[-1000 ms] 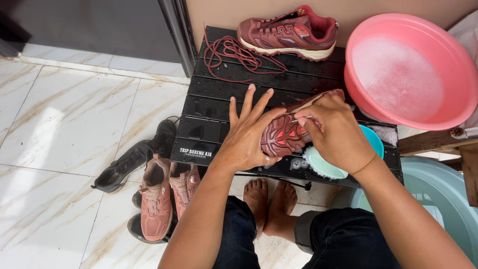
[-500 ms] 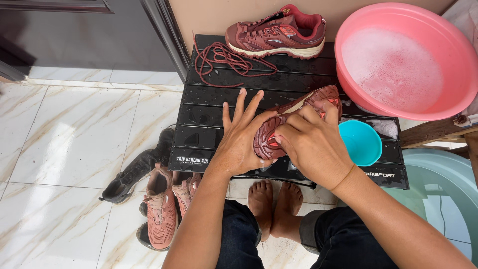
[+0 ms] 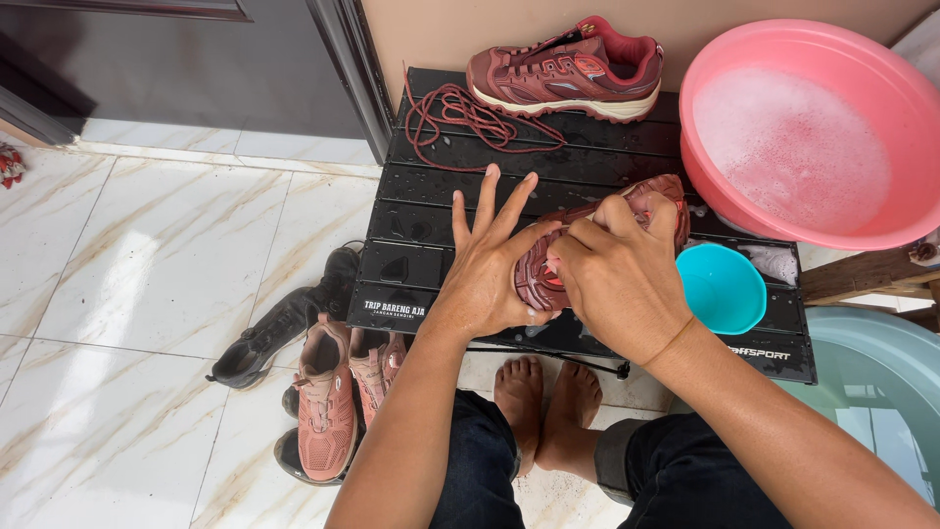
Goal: The person scrubs a red sneaker with a brush and soapy water, focusing on the sole and sides. They repeatedly dip the brush into a blue cup to apply more soap and continue scrubbing the shoe's surface.
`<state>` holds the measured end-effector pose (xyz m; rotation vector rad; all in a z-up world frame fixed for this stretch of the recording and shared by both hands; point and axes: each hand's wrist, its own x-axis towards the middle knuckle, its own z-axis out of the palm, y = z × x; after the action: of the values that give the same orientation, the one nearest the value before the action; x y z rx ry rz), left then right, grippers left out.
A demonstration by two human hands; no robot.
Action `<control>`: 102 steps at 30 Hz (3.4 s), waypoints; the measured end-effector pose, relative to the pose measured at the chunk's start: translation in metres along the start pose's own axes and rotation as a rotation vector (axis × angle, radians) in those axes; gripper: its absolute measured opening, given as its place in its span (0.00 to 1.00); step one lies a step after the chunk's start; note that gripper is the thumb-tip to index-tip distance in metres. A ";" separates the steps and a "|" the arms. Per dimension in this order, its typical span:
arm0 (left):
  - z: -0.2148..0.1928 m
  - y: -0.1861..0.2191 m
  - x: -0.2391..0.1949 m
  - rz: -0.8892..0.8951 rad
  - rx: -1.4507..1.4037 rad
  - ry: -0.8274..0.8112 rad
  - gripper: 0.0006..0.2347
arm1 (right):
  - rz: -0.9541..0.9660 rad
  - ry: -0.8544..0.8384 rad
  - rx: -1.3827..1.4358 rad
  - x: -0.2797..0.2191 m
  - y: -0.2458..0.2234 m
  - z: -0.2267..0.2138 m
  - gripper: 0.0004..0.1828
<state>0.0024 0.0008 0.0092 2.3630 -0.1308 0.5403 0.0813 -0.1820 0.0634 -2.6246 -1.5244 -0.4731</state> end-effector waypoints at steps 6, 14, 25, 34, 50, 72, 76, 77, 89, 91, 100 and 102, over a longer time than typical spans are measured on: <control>-0.001 0.001 -0.001 -0.006 0.001 -0.013 0.44 | 0.045 -0.026 0.050 0.002 0.008 -0.004 0.02; 0.001 -0.001 -0.001 -0.009 0.018 -0.022 0.44 | 0.057 -0.021 0.023 0.003 0.014 -0.004 0.02; 0.002 0.000 -0.007 0.006 0.009 -0.043 0.45 | 0.100 0.076 0.077 0.005 0.062 -0.005 0.03; -0.001 0.004 -0.005 -0.004 0.036 -0.055 0.44 | -0.100 -0.101 0.110 0.010 0.043 -0.005 0.03; 0.005 -0.009 -0.008 0.065 0.167 -0.048 0.47 | -0.170 0.009 0.011 -0.010 0.040 -0.006 0.09; 0.008 -0.012 -0.006 0.076 0.161 -0.046 0.47 | -0.189 -0.169 -0.104 0.026 0.053 0.002 0.09; 0.007 -0.011 -0.005 0.072 0.177 -0.045 0.48 | -0.145 -0.196 -0.054 0.026 0.055 0.004 0.07; 0.007 -0.012 -0.005 0.060 0.184 -0.046 0.49 | -0.130 -0.133 -0.102 0.026 0.056 0.005 0.06; 0.004 -0.008 -0.006 0.052 0.177 -0.067 0.47 | -0.150 -0.117 -0.023 0.015 0.056 0.003 0.09; 0.002 -0.008 -0.006 0.050 0.181 -0.051 0.44 | -0.152 -0.067 -0.090 0.025 0.063 0.008 0.08; 0.003 -0.008 -0.005 0.045 0.182 -0.089 0.51 | -0.186 -0.067 -0.136 0.022 0.061 -0.001 0.08; 0.002 -0.007 -0.005 0.042 0.181 -0.070 0.49 | -0.211 -0.039 -0.167 0.029 0.057 0.000 0.12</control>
<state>0.0004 0.0042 0.0015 2.5614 -0.1708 0.5079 0.1432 -0.1866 0.0776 -2.6173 -1.8631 -0.5921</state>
